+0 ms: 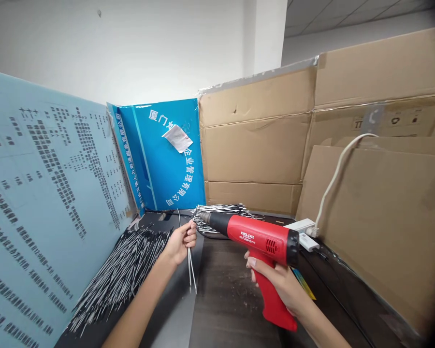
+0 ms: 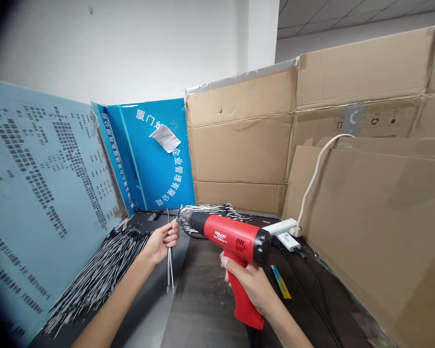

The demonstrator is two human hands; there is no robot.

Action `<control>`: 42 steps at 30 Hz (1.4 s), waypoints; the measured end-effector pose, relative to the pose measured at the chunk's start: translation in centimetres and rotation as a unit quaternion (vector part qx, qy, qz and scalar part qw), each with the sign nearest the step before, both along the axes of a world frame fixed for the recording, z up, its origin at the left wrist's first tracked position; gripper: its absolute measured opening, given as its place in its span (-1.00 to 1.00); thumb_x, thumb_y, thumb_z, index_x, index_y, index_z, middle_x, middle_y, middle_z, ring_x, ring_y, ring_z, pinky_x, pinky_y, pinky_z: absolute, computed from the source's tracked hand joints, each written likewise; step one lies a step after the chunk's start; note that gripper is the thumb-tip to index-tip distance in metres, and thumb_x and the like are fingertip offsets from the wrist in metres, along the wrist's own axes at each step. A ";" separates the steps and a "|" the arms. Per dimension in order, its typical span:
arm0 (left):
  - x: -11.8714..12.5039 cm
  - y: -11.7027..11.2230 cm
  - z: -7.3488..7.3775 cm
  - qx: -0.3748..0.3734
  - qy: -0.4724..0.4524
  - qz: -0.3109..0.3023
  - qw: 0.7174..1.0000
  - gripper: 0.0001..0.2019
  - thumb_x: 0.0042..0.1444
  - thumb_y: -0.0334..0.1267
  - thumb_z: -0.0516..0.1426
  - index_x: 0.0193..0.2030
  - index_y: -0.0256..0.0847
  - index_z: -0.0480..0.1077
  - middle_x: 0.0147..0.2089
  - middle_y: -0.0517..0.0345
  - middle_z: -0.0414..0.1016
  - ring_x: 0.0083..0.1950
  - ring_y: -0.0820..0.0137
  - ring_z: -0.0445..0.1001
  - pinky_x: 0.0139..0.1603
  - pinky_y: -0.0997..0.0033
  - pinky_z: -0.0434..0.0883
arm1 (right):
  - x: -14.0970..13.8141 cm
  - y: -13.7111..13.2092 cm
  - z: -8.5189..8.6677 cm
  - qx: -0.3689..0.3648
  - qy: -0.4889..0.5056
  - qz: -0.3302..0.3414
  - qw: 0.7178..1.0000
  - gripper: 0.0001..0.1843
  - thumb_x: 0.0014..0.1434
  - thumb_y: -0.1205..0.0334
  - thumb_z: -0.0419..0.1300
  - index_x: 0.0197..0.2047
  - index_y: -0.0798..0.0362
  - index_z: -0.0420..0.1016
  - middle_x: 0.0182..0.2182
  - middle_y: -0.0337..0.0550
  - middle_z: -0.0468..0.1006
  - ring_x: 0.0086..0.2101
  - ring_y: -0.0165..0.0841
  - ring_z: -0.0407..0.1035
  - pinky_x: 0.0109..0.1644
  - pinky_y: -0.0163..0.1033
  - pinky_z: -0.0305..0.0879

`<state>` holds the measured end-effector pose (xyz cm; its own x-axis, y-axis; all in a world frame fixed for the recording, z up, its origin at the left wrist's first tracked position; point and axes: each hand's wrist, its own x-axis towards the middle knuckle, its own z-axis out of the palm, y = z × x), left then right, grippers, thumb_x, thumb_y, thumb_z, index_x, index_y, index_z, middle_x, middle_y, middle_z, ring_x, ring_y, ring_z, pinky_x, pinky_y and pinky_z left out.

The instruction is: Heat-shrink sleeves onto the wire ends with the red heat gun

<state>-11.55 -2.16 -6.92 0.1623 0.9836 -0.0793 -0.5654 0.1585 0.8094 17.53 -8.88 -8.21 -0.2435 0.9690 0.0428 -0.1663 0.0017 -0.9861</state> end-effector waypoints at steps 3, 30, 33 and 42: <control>-0.1 -0.4 -0.2 -0.009 -0.168 -0.049 0.984 -0.75 0.37 -0.37 0.00 -0.39 -0.21 0.14 -0.53 0.38 -0.01 -0.66 0.65 -0.02 -0.67 0.65 -0.03 | 0.3 0.0 -0.1 -0.012 0.026 0.019 0.999 -0.55 0.07 -0.11 0.38 -0.13 0.06 0.54 -0.39 -0.15 0.54 -0.45 -0.32 0.40 -0.36 -0.23 0.39; 1.2 -0.6 -3.0 -0.001 -0.274 -0.086 0.958 -0.68 0.40 -0.28 -0.07 -0.44 -0.17 0.05 -0.57 0.40 -0.06 -0.69 0.63 -0.01 -0.68 0.60 -0.09 | -0.3 -0.4 0.2 0.005 0.023 0.002 1.000 -0.55 0.03 -0.11 0.39 -0.18 0.07 0.55 -0.42 -0.14 0.56 -0.48 -0.34 0.39 -0.40 -0.26 0.39; 1.1 -0.7 -3.0 0.006 -0.292 -0.088 0.952 -0.69 0.39 -0.28 -0.05 -0.43 -0.17 0.04 -0.58 0.41 -0.06 -0.69 0.63 -0.02 -0.68 0.60 -0.11 | -0.4 -0.5 0.2 0.006 0.025 -0.002 1.000 -0.54 0.02 -0.12 0.40 -0.17 0.08 0.55 -0.42 -0.14 0.56 -0.48 -0.33 0.39 -0.39 -0.25 0.40; 1.1 -1.0 -3.1 0.012 -0.273 -0.088 0.958 -0.67 0.40 -0.28 -0.05 -0.44 -0.16 0.01 -0.59 0.42 -0.08 -0.70 0.63 -0.11 -0.69 0.61 -0.13 | -0.2 0.0 -0.3 0.013 0.022 0.017 1.000 -0.52 0.03 -0.12 0.40 -0.14 0.09 0.56 -0.37 -0.12 0.56 -0.47 -0.32 0.43 -0.38 -0.23 0.41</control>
<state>-10.47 -3.19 -10.04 0.3373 0.9373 0.0875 -0.8714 0.2757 0.4058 17.36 -8.93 -8.56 -0.2731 0.9587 0.0790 -0.2103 0.0206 -0.9774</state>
